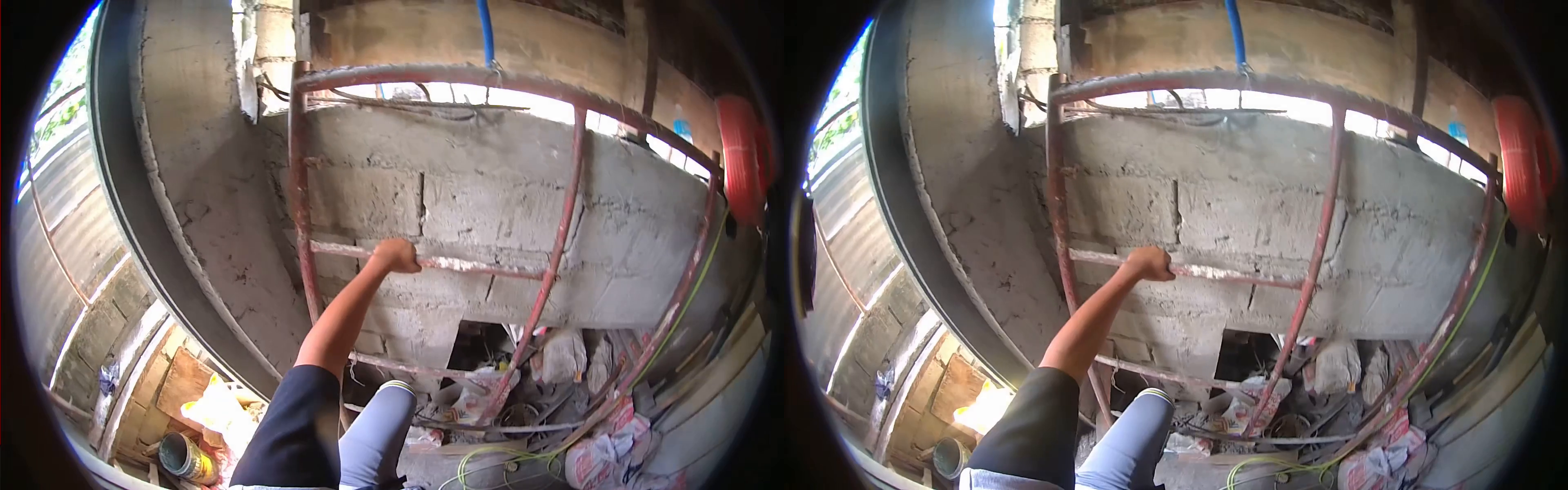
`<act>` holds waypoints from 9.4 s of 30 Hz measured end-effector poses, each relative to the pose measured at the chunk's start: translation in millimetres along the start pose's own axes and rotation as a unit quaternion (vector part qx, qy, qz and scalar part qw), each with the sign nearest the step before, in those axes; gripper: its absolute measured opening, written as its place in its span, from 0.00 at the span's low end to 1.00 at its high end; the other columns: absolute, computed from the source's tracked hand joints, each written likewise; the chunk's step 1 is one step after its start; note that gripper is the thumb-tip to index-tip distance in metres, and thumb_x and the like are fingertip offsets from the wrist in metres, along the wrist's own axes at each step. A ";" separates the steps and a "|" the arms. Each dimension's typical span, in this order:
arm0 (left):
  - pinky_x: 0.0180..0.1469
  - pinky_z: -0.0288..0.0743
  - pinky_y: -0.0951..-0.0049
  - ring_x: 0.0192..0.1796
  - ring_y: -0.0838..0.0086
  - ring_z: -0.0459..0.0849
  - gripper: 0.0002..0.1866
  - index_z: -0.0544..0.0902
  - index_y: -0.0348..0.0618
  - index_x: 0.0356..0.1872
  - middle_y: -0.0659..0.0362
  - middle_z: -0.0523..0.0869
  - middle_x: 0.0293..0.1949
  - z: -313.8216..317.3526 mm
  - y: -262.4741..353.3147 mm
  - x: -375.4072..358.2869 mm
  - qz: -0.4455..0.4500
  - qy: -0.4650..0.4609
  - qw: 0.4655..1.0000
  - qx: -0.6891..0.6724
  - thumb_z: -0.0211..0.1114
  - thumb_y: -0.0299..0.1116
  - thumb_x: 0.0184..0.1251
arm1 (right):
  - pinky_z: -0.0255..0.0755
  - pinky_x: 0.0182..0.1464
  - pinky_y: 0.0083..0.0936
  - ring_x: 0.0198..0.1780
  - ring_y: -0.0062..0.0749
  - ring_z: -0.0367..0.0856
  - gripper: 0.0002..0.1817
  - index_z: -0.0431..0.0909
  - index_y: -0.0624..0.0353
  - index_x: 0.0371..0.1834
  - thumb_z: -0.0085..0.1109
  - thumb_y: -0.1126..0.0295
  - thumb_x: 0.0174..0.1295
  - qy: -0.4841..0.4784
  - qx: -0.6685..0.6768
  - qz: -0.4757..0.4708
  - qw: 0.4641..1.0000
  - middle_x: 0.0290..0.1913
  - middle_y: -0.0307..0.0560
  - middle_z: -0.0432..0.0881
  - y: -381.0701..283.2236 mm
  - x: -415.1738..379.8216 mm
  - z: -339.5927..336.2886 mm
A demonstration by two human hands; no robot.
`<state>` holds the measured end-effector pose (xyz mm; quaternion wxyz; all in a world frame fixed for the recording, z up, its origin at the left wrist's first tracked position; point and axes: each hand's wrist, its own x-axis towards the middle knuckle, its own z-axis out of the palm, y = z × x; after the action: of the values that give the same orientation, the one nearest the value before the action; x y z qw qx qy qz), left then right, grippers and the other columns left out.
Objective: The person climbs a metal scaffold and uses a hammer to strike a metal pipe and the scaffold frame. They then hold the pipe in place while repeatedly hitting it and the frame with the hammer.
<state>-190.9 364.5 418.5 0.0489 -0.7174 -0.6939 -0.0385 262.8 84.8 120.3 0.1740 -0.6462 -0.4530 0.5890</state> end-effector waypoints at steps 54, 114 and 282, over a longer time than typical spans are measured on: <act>0.63 0.64 0.50 0.61 0.53 0.74 0.23 0.77 0.42 0.56 0.48 0.78 0.57 -29.1 -12.8 34.8 -0.098 -0.336 0.916 -0.197 0.55 0.38 0.59 | 0.57 0.14 0.20 0.13 0.23 0.66 0.31 0.67 0.60 0.16 0.60 0.42 0.58 -0.163 0.131 -0.338 0.918 0.11 0.39 0.66 -721.7 -68.7 -29.1; 0.31 0.71 0.78 0.26 0.75 0.80 0.22 0.78 0.30 0.29 0.54 0.81 0.22 -352.6 -268.6 83.8 -0.185 0.412 0.725 -0.520 0.42 0.37 0.73 | 0.58 0.11 0.22 0.07 0.20 0.55 0.38 0.64 0.58 0.20 0.27 0.31 0.65 -0.364 -0.009 0.202 0.909 0.10 0.36 0.57 -938.4 -84.0 57.3; 0.30 0.76 0.74 0.32 0.69 0.77 0.16 0.74 0.33 0.32 0.49 0.78 0.34 -338.9 -265.1 90.8 -0.136 0.548 0.736 -0.373 0.44 0.36 0.74 | 0.57 0.18 0.16 0.17 0.16 0.64 0.30 0.68 0.63 0.23 0.48 0.44 0.67 -0.170 0.084 -0.232 0.954 0.17 0.39 0.68 -819.5 -123.8 32.5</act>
<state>-448.4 421.2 770.4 0.1435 -0.4304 -0.5671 -0.6874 -66.0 410.5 808.7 0.2804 -0.3965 -0.5623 0.6693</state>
